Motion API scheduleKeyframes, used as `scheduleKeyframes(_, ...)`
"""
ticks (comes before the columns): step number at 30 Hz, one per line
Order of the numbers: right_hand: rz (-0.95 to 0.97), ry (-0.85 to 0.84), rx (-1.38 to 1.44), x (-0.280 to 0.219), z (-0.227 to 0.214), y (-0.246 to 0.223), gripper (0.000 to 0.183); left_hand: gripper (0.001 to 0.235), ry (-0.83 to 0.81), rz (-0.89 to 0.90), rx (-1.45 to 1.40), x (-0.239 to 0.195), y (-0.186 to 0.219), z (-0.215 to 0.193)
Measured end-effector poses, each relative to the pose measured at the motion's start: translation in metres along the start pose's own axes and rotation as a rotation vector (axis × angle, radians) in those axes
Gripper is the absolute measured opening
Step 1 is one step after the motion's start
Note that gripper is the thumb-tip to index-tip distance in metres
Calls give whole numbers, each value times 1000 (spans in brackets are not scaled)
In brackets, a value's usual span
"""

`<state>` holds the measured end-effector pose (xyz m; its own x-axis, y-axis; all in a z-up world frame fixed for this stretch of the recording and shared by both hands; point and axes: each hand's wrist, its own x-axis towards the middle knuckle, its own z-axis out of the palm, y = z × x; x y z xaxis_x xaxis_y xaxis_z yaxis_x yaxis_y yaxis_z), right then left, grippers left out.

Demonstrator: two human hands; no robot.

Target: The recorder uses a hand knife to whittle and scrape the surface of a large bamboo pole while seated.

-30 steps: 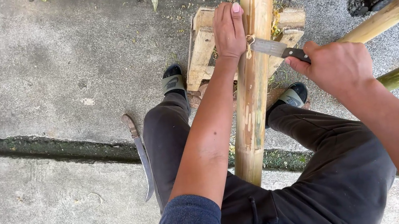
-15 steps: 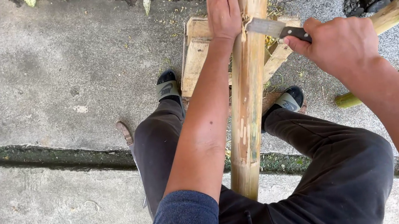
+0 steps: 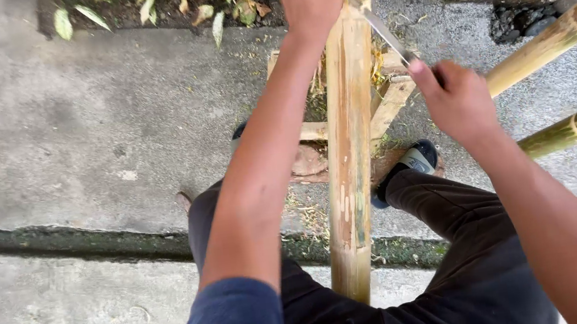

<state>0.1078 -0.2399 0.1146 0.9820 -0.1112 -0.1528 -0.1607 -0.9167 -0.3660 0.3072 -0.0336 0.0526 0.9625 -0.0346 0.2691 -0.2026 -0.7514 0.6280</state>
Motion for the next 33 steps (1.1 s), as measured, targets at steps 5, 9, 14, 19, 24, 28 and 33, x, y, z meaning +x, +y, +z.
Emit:
scheduleKeyframes(5,561,-524,1651,-97,-5,6,48,34,185,214,-459,-136,23,-105)
scheduleKeyframes(9,531,-661,1980,-169,34,27,45,37,-449,-14,-222,-267,23,-129)
scheduleKeyframes(14,736,-820,2169,-222,52,33,58,113,-909,-5,44,-372,45,-102)
scheduleKeyframes(19,634,-550,1319,-261,26,24,57,80,-1018,48,241,-369,95,-162)
scheduleKeyframes(24,232,-314,300,-294,-1,6,51,37,-779,-311,-193,-373,56,-178)
scheduleKeyframes(28,12,-254,-144,-304,-14,-22,52,22,-150,-249,-109,-378,12,-134)
scheduleKeyframes(33,-109,-298,-413,-290,-14,-34,60,34,-173,-321,46,-383,-5,-60)
